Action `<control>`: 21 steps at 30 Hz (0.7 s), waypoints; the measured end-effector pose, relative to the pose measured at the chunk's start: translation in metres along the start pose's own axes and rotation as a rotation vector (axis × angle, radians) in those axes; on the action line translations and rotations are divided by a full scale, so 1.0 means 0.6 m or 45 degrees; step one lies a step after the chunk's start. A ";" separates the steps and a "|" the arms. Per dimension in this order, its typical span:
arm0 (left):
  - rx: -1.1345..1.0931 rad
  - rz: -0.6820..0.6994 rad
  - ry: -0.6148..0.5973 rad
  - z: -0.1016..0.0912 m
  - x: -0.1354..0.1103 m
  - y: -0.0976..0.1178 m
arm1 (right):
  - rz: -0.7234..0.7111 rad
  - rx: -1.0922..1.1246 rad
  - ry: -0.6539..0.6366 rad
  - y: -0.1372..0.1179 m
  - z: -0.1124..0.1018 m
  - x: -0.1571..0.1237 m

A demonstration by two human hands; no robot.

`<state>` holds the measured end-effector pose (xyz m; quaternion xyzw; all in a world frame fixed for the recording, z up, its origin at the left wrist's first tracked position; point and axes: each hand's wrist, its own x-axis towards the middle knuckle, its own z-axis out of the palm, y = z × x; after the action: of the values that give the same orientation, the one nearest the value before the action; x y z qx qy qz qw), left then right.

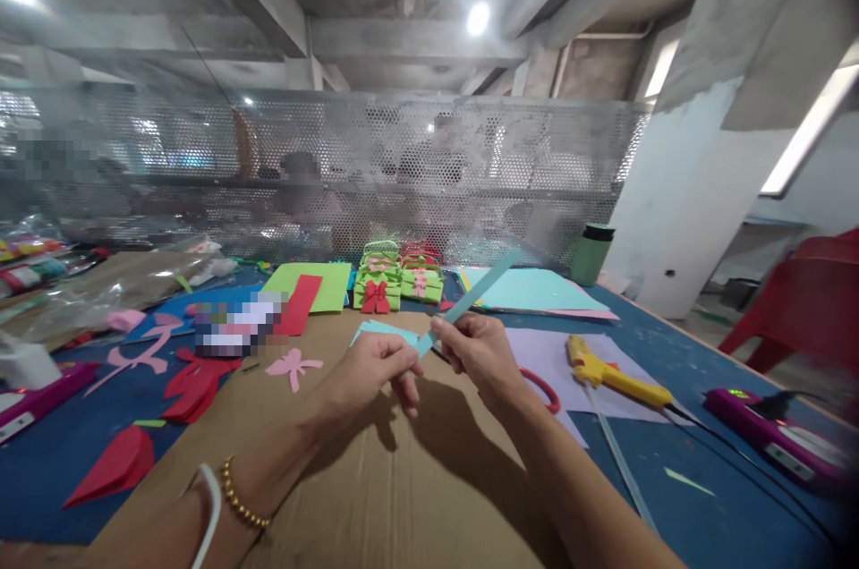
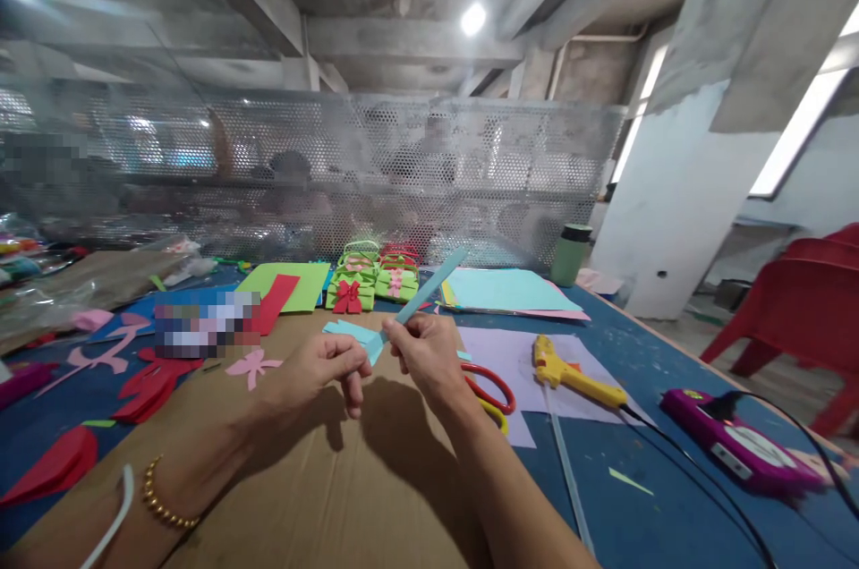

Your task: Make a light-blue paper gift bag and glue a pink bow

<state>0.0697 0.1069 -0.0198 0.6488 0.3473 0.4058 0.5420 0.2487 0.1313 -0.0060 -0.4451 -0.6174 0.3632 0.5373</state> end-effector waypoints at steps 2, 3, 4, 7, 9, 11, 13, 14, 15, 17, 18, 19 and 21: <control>0.001 -0.001 -0.007 -0.001 -0.001 -0.003 | -0.002 0.000 -0.018 0.003 0.001 0.001; -0.002 -0.010 -0.025 -0.001 -0.001 -0.005 | -0.003 0.001 -0.030 0.004 0.001 0.002; -0.005 -0.026 -0.048 -0.002 -0.001 -0.006 | -0.001 0.001 -0.045 0.005 0.002 0.002; 0.099 -0.003 -0.088 -0.004 0.003 -0.012 | 0.019 -0.028 -0.096 0.010 0.004 0.000; 0.205 0.066 -0.011 -0.003 0.006 -0.016 | 0.042 -0.088 -0.118 0.015 0.008 -0.003; 0.273 0.099 0.129 -0.001 0.007 -0.019 | 0.070 -0.174 -0.117 0.023 0.014 -0.008; 0.341 0.085 0.250 0.001 0.006 -0.019 | 0.101 -0.267 -0.111 0.029 0.020 -0.013; 0.397 0.085 0.280 0.003 0.004 -0.017 | 0.117 -0.307 -0.112 0.031 0.022 -0.016; 0.456 0.093 0.281 0.003 0.002 -0.016 | 0.131 -0.341 -0.116 0.032 0.023 -0.019; 0.507 0.108 0.227 0.004 -0.001 -0.013 | 0.152 -0.389 -0.134 0.032 0.024 -0.025; 0.508 0.117 0.195 0.005 -0.002 -0.012 | 0.161 -0.407 -0.149 0.030 0.025 -0.028; 0.511 0.133 0.177 0.005 -0.002 -0.012 | 0.170 -0.424 -0.166 0.028 0.025 -0.031; 0.529 0.167 0.190 0.005 -0.001 -0.015 | 0.193 -0.466 -0.204 0.024 0.027 -0.037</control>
<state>0.0721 0.1065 -0.0289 0.7359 0.4196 0.4067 0.3420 0.2355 0.1159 -0.0296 -0.5503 -0.6785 0.3188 0.3678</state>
